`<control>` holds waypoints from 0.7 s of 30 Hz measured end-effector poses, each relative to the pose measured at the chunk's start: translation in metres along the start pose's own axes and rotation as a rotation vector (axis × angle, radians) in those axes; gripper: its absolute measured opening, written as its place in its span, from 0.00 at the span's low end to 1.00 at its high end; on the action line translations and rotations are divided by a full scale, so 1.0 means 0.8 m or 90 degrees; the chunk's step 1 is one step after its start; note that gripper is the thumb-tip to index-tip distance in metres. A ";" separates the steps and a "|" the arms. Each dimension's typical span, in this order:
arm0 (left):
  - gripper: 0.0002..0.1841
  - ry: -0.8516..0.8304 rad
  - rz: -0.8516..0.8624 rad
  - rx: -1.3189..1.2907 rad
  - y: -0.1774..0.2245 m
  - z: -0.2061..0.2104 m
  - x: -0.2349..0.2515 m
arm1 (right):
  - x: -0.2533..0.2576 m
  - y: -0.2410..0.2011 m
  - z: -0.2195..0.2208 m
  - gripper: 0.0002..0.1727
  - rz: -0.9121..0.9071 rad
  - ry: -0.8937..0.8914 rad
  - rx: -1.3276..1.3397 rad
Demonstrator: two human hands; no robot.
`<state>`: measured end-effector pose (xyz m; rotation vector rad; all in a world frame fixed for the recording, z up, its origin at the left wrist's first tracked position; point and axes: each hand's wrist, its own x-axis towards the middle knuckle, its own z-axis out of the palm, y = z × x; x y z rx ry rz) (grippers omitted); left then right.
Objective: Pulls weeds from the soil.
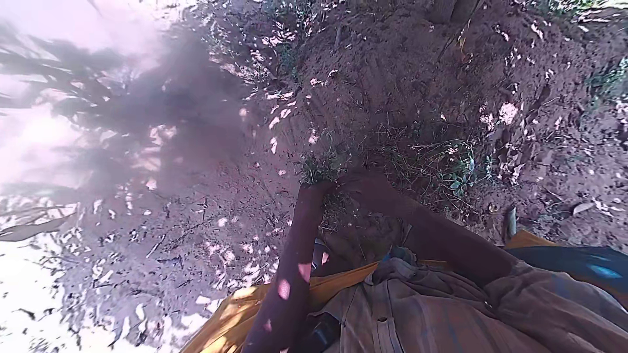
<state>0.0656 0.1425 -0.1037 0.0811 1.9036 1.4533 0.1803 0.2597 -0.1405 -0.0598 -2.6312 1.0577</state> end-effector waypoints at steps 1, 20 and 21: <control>0.10 0.002 0.007 -0.011 0.001 0.000 -0.001 | 0.001 -0.002 -0.009 0.14 0.038 -0.019 0.034; 0.12 -0.042 0.055 -0.099 0.002 -0.003 0.003 | 0.003 0.023 -0.055 0.20 0.387 0.066 0.324; 0.11 0.005 0.063 -0.144 0.002 -0.006 0.008 | 0.001 0.029 -0.057 0.17 0.441 0.095 0.334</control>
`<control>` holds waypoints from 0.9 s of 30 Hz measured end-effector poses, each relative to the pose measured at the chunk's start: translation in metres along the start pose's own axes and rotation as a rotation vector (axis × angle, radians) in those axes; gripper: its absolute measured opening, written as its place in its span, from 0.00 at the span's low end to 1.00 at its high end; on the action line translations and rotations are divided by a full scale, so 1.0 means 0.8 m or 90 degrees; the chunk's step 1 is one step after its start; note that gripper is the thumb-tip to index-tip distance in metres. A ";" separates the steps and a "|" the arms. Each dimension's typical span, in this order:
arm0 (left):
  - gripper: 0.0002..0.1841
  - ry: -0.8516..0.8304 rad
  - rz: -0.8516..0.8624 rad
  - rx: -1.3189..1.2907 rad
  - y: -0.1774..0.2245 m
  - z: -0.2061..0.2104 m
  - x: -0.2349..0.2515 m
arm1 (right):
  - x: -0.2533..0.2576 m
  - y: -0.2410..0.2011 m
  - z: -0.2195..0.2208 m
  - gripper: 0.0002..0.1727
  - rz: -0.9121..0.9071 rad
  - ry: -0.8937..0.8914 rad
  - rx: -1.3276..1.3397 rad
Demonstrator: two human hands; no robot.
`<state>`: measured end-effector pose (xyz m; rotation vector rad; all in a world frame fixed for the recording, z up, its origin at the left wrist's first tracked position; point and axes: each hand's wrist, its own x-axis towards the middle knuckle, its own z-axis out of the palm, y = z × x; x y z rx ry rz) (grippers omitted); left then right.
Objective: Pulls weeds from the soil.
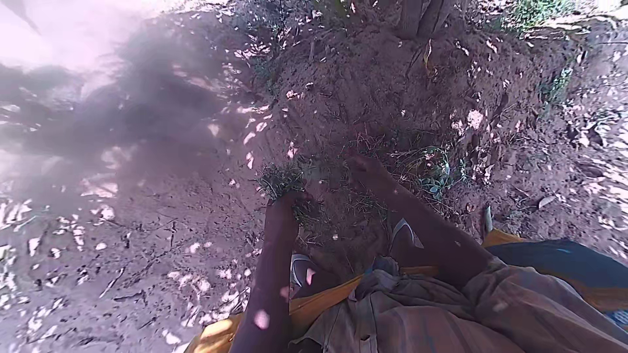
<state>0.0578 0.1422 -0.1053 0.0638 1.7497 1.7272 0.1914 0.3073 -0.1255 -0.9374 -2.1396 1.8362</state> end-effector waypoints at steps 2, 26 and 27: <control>0.10 0.053 0.038 -0.133 -0.004 -0.011 0.015 | 0.013 0.013 -0.017 0.16 0.071 0.110 0.039; 0.10 0.045 0.000 -0.099 -0.013 0.001 0.001 | 0.011 0.039 -0.006 0.18 -0.062 0.112 -0.305; 0.09 0.054 -0.008 -0.125 -0.014 0.001 0.003 | 0.022 0.059 -0.021 0.20 -0.043 0.128 -0.348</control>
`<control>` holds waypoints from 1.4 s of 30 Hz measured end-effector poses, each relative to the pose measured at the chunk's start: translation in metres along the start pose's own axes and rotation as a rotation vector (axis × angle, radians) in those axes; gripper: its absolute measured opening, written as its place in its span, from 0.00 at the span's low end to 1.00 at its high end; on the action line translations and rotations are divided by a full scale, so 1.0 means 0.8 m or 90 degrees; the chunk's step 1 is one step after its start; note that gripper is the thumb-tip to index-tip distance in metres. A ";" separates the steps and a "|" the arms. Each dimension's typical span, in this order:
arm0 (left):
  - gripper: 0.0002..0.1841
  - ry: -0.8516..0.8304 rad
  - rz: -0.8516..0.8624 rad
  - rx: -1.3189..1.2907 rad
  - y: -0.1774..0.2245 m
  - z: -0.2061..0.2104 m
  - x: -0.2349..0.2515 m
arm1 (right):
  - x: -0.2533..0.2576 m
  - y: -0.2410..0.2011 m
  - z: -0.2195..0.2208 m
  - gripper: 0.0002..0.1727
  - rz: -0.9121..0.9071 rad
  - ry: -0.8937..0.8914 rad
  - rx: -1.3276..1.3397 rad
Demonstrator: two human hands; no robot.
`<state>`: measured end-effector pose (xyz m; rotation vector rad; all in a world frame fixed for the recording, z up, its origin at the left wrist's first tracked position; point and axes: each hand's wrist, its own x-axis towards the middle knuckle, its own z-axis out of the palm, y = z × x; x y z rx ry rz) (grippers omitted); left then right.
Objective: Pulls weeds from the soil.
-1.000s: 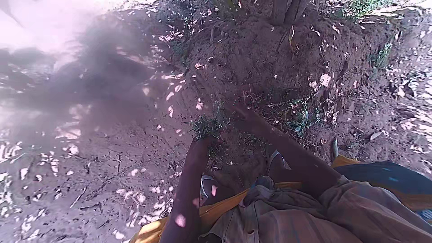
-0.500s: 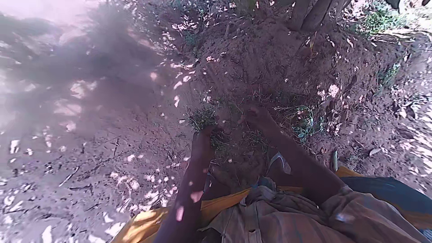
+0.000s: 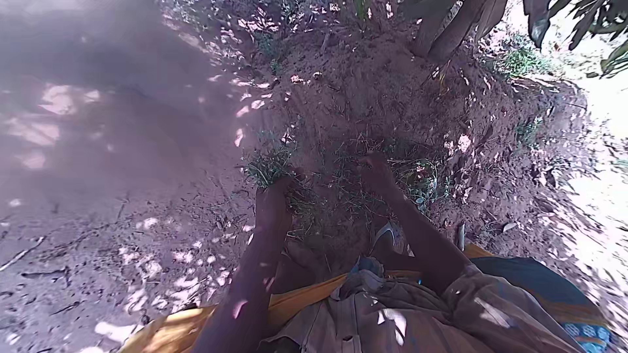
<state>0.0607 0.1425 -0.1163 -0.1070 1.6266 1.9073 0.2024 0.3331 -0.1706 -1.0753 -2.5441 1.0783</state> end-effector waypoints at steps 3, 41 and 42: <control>0.10 -0.001 -0.015 0.005 -0.001 0.001 -0.001 | 0.013 0.042 0.007 0.27 0.079 -0.052 -0.023; 0.15 -0.128 -0.030 0.072 -0.001 0.002 -0.006 | -0.023 -0.101 -0.073 0.23 -0.047 -0.094 0.422; 0.16 -0.142 -0.036 0.104 -0.001 0.002 -0.009 | -0.026 -0.104 -0.070 0.23 -0.054 -0.115 0.438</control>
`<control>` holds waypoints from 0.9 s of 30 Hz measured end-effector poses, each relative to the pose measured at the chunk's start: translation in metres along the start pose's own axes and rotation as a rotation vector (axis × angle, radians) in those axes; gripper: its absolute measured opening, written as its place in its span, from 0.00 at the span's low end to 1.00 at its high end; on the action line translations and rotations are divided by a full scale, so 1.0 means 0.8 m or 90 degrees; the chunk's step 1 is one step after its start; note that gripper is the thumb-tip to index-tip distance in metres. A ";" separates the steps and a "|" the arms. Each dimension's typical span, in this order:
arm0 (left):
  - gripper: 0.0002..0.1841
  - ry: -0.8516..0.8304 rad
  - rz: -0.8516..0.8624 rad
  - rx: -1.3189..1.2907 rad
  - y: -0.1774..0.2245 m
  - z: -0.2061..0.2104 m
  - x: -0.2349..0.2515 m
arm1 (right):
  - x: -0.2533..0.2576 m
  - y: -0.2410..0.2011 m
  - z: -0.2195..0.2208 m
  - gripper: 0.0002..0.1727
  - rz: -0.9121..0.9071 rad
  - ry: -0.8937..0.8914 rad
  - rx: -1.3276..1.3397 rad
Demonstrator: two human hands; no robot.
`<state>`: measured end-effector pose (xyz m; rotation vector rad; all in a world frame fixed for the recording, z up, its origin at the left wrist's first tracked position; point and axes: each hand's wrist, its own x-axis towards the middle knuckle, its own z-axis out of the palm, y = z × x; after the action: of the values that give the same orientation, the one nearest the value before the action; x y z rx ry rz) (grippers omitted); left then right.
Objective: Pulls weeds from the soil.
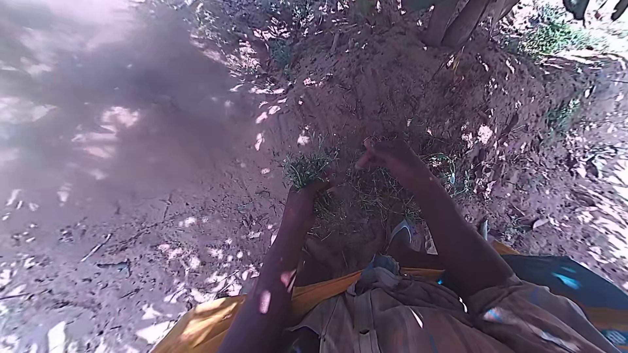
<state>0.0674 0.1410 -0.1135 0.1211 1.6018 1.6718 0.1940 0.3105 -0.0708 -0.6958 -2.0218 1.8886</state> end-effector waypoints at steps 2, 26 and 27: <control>0.13 0.003 -0.026 0.074 0.005 0.003 -0.008 | -0.003 0.001 0.010 0.24 -0.008 -0.045 0.032; 0.24 -0.240 0.017 -0.125 0.007 -0.019 0.004 | 0.022 0.071 0.022 0.34 -0.036 0.016 -0.388; 0.22 -0.232 0.012 -0.139 0.006 -0.019 0.005 | 0.022 0.075 0.021 0.33 -0.025 0.012 -0.401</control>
<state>0.0543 0.1319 -0.1139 0.3115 1.1454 1.7124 0.1795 0.3072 -0.1341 -0.7969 -2.6092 1.1971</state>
